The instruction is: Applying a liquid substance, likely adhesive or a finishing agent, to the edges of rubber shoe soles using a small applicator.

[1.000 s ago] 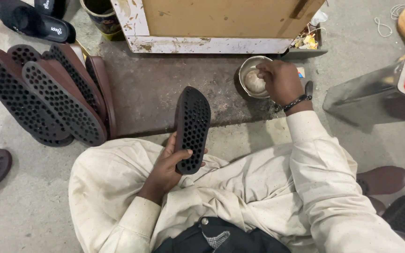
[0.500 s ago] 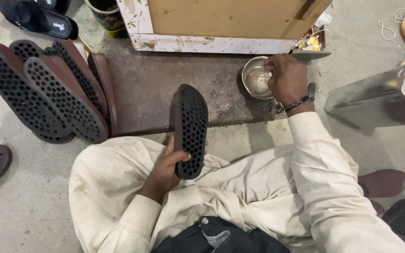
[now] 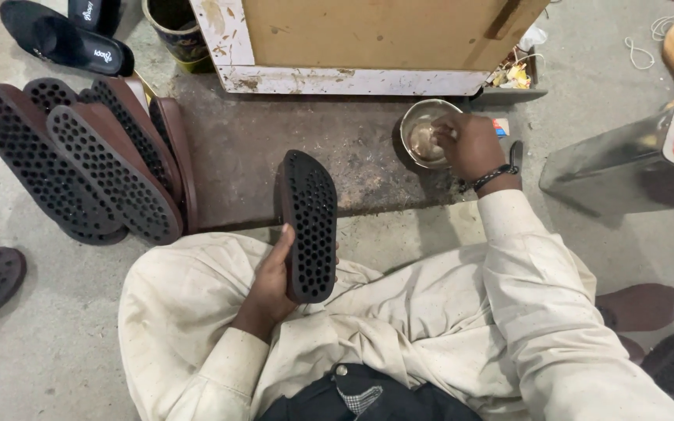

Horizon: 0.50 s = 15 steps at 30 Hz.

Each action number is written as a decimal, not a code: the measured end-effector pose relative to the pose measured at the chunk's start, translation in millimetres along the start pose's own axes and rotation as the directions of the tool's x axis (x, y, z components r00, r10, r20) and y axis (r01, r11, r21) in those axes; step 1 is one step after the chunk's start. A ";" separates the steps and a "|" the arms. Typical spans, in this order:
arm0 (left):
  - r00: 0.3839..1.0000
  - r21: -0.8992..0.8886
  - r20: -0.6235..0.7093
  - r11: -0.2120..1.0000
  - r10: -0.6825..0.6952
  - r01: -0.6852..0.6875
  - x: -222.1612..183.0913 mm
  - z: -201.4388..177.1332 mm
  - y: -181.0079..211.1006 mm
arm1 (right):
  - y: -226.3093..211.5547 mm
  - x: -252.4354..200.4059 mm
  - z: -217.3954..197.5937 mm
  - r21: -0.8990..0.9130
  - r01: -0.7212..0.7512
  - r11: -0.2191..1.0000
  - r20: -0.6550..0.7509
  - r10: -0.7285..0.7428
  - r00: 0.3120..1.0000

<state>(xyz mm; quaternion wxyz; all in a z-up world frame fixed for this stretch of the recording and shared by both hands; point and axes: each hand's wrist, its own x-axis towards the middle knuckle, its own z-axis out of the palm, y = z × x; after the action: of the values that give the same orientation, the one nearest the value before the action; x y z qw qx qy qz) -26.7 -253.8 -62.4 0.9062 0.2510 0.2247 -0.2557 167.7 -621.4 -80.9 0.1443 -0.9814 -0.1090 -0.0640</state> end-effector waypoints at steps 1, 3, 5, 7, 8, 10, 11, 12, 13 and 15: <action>1.000 -0.002 -0.003 1.000 0.004 -0.004 2.1 -0.8 1.1 | -1.2 3.4 -2.9 0.002 0.004 1.000 0.002 -0.004 1.000; 0.998 -0.009 0.059 1.000 -0.014 0.015 5.8 -2.3 2.7 | -2.3 6.4 -8.5 -0.051 0.000 0.999 -0.091 -0.005 0.996; 0.998 -0.031 0.053 0.999 -0.018 0.020 0.7 3.6 4.4 | 7.5 3.7 4.6 -0.067 -0.012 0.998 -0.058 0.009 0.998; 0.999 -0.053 0.043 0.998 -0.028 0.030 -4.1 7.6 4.8 | 11.9 -0.4 11.5 -0.082 -0.029 0.996 -0.021 0.027 0.999; 0.998 -0.041 0.044 0.999 -0.033 0.035 -4.9 8.8 4.9 | 11.6 -0.4 11.6 -0.076 -0.084 0.994 -0.043 0.081 0.996; 0.999 -0.034 0.040 0.999 -0.034 0.035 -4.9 7.9 4.2 | 5.3 -0.5 5.2 -0.067 -0.132 0.989 -0.059 0.128 0.990; 0.997 -0.020 0.064 0.999 -0.041 0.043 -4.2 6.1 3.5 | -0.6 -0.4 -1.8 0.021 -0.133 0.991 -0.077 0.134 0.988; 0.995 0.001 0.087 0.999 -0.048 0.048 -4.0 3.7 5.8 | -8.5 0.7 -7.0 0.116 -0.132 0.984 -0.097 0.144 0.985; 0.996 0.003 0.080 0.999 -0.041 0.041 -8.2 6.2 4.3 | -40.2 -8.8 -24.4 0.124 -0.128 0.984 -0.095 0.140 0.986; 0.986 -0.065 0.168 0.998 -0.002 0.013 -12.4 12.4 4.4 | -101.9 -23.1 -60.8 0.722 -0.146 0.676 0.020 0.191 0.981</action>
<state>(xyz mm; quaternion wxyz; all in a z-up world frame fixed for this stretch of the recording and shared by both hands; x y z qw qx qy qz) -30.2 -253.2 -44.6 0.9287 0.1979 0.1568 -0.2716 115.9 -548.8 0.7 0.5254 -0.8498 -0.0302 -0.0307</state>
